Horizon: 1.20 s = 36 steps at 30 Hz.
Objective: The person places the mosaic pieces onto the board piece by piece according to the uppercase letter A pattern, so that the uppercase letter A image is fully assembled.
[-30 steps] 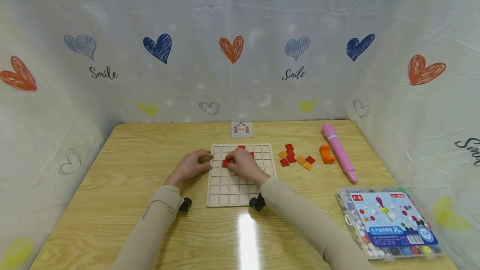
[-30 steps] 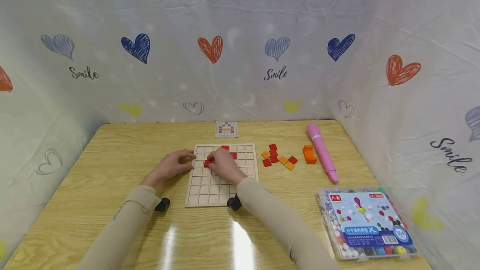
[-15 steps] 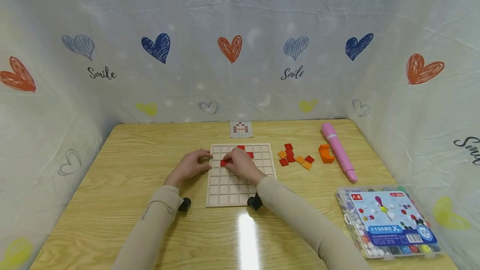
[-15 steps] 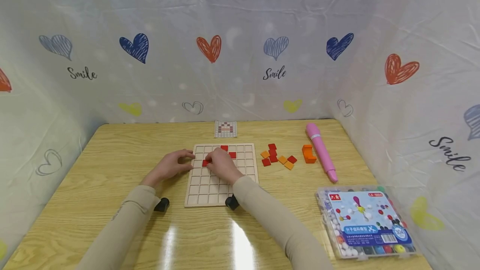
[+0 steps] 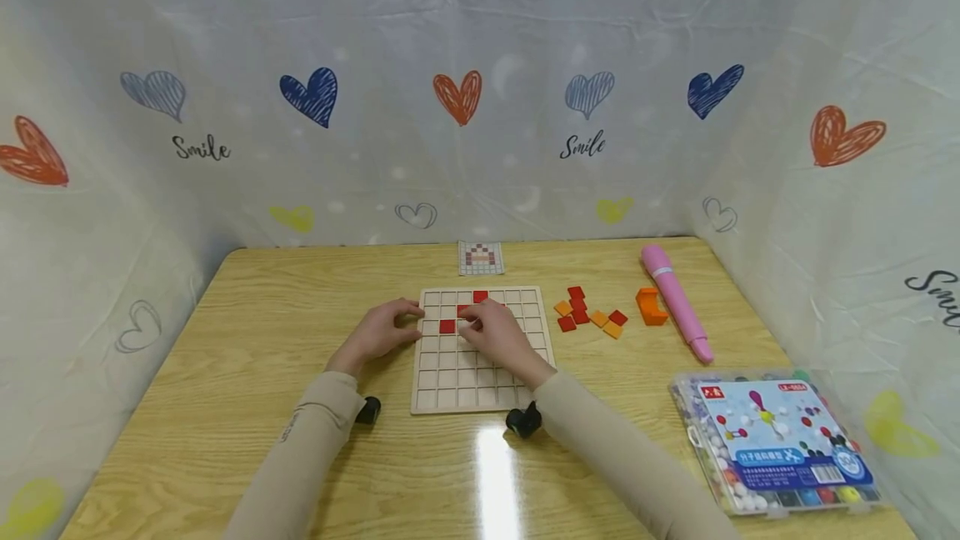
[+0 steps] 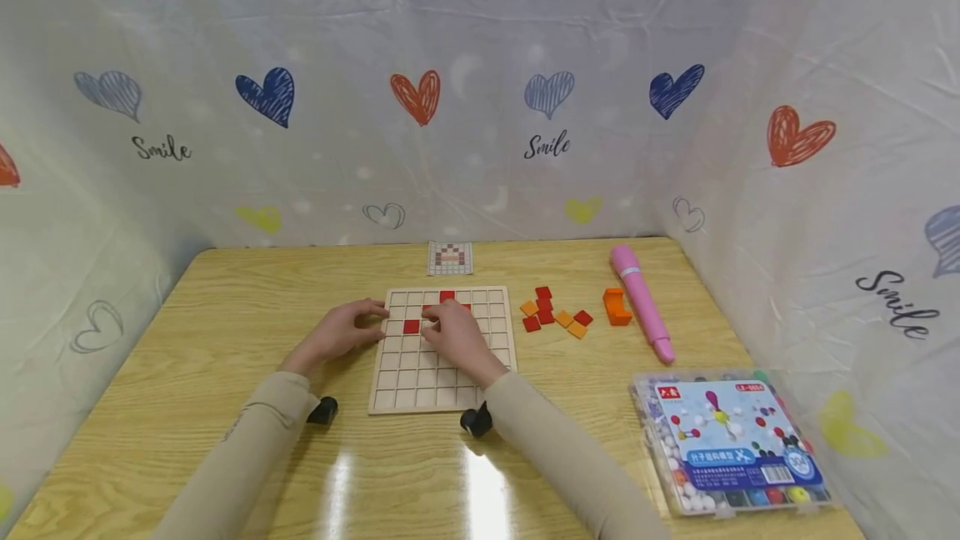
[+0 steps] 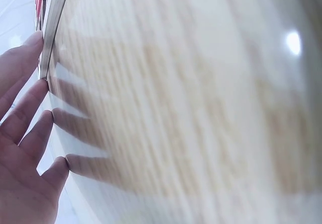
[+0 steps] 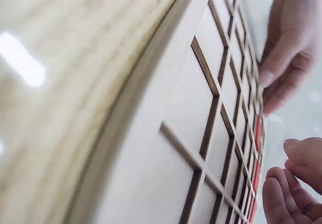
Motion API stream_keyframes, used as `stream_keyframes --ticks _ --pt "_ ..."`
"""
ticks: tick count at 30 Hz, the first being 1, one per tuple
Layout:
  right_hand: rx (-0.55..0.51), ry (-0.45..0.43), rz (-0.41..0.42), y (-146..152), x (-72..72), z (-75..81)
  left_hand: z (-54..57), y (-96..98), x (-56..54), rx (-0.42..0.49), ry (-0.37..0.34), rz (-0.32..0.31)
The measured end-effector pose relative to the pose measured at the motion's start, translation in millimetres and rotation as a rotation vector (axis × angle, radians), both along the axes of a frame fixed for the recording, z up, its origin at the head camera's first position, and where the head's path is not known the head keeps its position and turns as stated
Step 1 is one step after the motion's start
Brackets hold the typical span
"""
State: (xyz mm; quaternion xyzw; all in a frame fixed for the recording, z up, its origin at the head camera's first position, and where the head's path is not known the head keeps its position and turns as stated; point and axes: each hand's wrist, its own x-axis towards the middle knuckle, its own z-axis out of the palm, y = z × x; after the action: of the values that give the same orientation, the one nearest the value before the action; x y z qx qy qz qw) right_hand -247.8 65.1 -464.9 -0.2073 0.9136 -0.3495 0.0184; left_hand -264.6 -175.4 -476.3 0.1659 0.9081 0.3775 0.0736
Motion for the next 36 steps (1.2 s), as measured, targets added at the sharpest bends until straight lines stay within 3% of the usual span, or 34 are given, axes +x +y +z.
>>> stream_keyframes --ticks 8,16,26,36 --pt "-0.127 -0.005 -0.193 48.4 29.9 1.1 -2.2 0.1 -1.6 -0.002 -0.012 0.004" --pt "-0.178 -0.057 -0.335 91.6 45.4 -3.9 -1.3 -1.3 0.7 0.011 -0.008 0.0" --pt "-0.086 -0.073 -0.456 138.8 43.2 -9.0 -3.0 -2.1 0.0 0.029 -0.014 -0.001" --pt "-0.024 -0.076 -0.434 147.4 31.3 -11.5 -0.9 -0.8 -0.4 0.015 -0.037 0.001"
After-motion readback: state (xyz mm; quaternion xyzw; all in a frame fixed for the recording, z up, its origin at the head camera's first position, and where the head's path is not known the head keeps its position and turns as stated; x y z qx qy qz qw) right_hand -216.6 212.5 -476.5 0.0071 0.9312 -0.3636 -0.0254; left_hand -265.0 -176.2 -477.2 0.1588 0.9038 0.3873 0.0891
